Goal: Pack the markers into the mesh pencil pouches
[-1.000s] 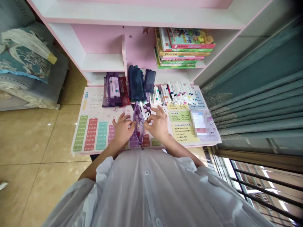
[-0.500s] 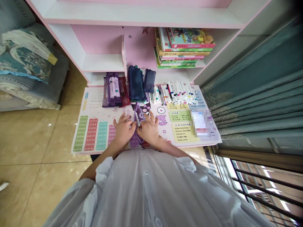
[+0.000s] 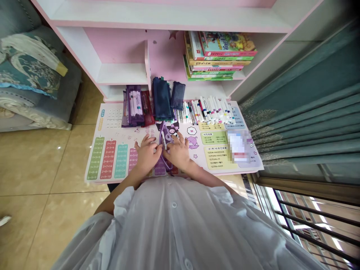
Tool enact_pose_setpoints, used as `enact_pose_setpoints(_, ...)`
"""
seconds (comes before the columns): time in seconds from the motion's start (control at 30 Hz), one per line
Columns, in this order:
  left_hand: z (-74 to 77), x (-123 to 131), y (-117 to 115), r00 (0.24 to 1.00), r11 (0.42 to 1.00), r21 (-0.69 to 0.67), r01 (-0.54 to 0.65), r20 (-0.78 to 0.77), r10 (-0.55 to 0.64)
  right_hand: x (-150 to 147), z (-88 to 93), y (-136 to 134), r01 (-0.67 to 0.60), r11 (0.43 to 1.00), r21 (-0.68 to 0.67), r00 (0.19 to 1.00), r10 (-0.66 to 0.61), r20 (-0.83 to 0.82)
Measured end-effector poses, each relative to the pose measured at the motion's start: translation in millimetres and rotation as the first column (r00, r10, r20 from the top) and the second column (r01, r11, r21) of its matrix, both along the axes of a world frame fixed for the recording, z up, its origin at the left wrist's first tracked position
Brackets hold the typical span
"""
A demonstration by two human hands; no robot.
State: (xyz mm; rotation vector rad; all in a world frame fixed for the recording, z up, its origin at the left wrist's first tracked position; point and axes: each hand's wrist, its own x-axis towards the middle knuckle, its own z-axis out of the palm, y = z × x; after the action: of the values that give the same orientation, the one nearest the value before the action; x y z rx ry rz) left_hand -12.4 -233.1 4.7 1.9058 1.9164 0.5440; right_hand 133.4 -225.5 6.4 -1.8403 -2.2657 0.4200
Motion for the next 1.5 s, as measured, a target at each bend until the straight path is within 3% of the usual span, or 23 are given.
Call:
enact_pose_setpoints(0.1, -0.4, 0, 0, 1.000, 1.000, 0.005, -0.001, 0.005, 0.001, 13, 4.4, 14, 0.076, 0.994, 0.074, 0.992, -0.068, -0.107)
enact_pose_setpoints(0.23, 0.2, 0, 0, 1.000, 1.000, -0.007, 0.002, 0.011, -0.002, 40, 3.3, 55, 0.242, 0.955, 0.174, 0.965, -0.218, -0.144)
enact_pose_setpoints(0.37, 1.4, 0, 0, 1.000, 1.000, -0.022, -0.002, 0.021, 0.003, 65, -8.0, 104, 0.340, 0.929, 0.147, 0.940, -0.338, -0.036)
enact_pose_setpoints(0.47, 2.7, 0, -1, 1.000, 1.000, -0.029, -0.003, 0.023, 0.003, 76, -17.5, 131, 0.340, 0.936, 0.090, 0.933, -0.348, 0.092)
enact_pose_setpoints(0.77, 3.5, -2, 0, 1.000, 0.999, -0.035, -0.003, 0.021, 0.003, 73, -29.4, 169, 0.369, 0.929, 0.007, 0.887, -0.354, 0.295)
enact_pose_setpoints(0.97, 3.6, -1, 0, 1.000, 0.999, -0.045, -0.003, 0.019, 0.004, 67, -33.0, 180, 0.377, 0.926, -0.007, 0.851, -0.343, 0.398)
enact_pose_setpoints(1.13, 5.1, 0, 0, 1.000, 0.999, -0.044, -0.005, 0.015, 0.006, 65, -30.8, 181, 0.396, 0.918, 0.001, 0.846, -0.365, 0.390)
enact_pose_setpoints(1.33, 5.0, -1, 0, 1.000, 0.999, -0.053, -0.006, 0.007, 0.007, 72, -23.6, 164, 0.388, 0.921, 0.022, 0.890, -0.381, 0.250)
enact_pose_setpoints(1.5, 4.5, 0, 1, 1.000, 0.999, -0.040, -0.005, 0.011, 0.006, 75, -10.0, 127, 0.428, 0.899, 0.097, 0.902, -0.431, 0.013)
